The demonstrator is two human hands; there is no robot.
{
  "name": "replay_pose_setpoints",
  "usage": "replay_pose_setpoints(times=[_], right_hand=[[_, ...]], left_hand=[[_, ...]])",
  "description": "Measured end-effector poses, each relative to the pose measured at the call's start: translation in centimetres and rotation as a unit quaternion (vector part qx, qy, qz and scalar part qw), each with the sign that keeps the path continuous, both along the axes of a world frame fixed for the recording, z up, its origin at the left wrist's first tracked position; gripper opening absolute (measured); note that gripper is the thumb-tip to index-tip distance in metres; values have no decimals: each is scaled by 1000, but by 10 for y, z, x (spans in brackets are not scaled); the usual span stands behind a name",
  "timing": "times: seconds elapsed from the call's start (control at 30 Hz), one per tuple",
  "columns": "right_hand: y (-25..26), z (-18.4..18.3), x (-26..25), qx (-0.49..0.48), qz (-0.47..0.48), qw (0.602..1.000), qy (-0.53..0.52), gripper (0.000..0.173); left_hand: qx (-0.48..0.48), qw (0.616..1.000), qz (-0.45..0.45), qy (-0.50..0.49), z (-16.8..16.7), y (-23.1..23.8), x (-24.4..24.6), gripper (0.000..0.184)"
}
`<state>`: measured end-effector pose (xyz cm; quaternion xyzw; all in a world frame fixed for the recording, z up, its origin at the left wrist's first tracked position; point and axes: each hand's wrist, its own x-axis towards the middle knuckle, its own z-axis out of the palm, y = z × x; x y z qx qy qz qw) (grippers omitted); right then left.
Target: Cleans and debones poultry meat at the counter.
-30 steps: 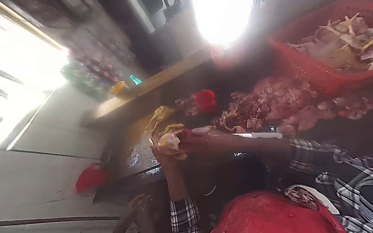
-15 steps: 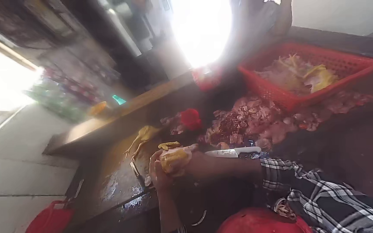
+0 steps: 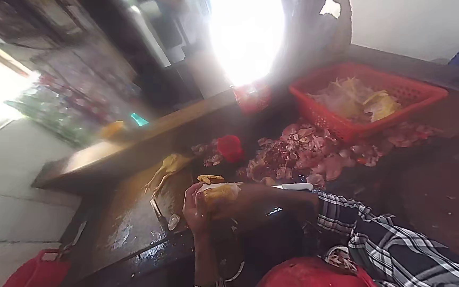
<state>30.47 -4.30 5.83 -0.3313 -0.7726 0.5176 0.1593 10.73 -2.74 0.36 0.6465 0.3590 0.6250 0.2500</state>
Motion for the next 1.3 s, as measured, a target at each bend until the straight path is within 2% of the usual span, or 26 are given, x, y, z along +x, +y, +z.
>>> replay_pose_setpoints(times=[0.1, 0.2, 0.3, 0.37, 0.4, 0.47, 0.53, 0.57, 0.63, 0.7, 0.8, 0.9, 1.0, 1.07, 1.13, 1.23, 1.3], right_hand=[[1, -5, 2, 65, 27, 997, 26, 40], [9, -27, 0, 116, 39, 992, 36, 47], [9, -47, -8, 151, 26, 982, 106, 50], [7, -64, -11, 158, 10, 978, 138, 43], [0, -62, -9, 165, -7, 982, 96, 34], [-13, -53, 2, 215, 4, 973, -89, 41], [-18, -48, 18, 206, 17, 956, -206, 43], [-18, -48, 23, 206, -1, 956, -211, 39], [-18, -39, 24, 214, -59, 963, -155, 36], [-20, -19, 13, 240, -96, 960, -110, 39], [-15, 2, -8, 264, -81, 952, -129, 38], [-10, 5, -28, 282, -58, 936, -204, 33], [-14, -4, -40, 321, -61, 914, -239, 27], [-20, -6, -35, 321, -92, 929, -160, 35], [-17, -9, -32, 268, -91, 955, -85, 39], [-13, -12, -27, 233, -37, 966, -109, 37], [-9, -20, -23, 169, -24, 979, -112, 38]], left_hand=[[-35, 999, 36, -5, 2, -5, 7, 39], [-62, 996, 61, -12, 0, -8, 12, 34], [-60, 995, 74, -6, 2, -9, 14, 32], [-64, 994, 93, -8, 5, -6, 9, 32], [-80, 992, 98, -24, 7, -3, 4, 33], [-131, 982, 82, -106, 7, 5, -14, 41], [-177, 960, 35, -213, 8, 7, -28, 49], [-178, 952, -8, -248, 10, 7, -34, 53], [-167, 940, -57, -292, 11, 10, -39, 61], [-177, 935, -53, -303, 11, 11, -38, 67], [-198, 922, -46, -329, 6, 20, -37, 72], [-206, 924, -44, -320, 6, 20, -31, 77], [-181, 959, -27, -219, 12, 10, -20, 76], [-153, 977, -4, -147, 3, 10, -21, 69], [-144, 981, 14, -133, -2, 10, -18, 60], [-135, 986, 39, -92, -5, 6, -10, 51], [-129, 988, 59, -63, -4, 4, -4, 42]])
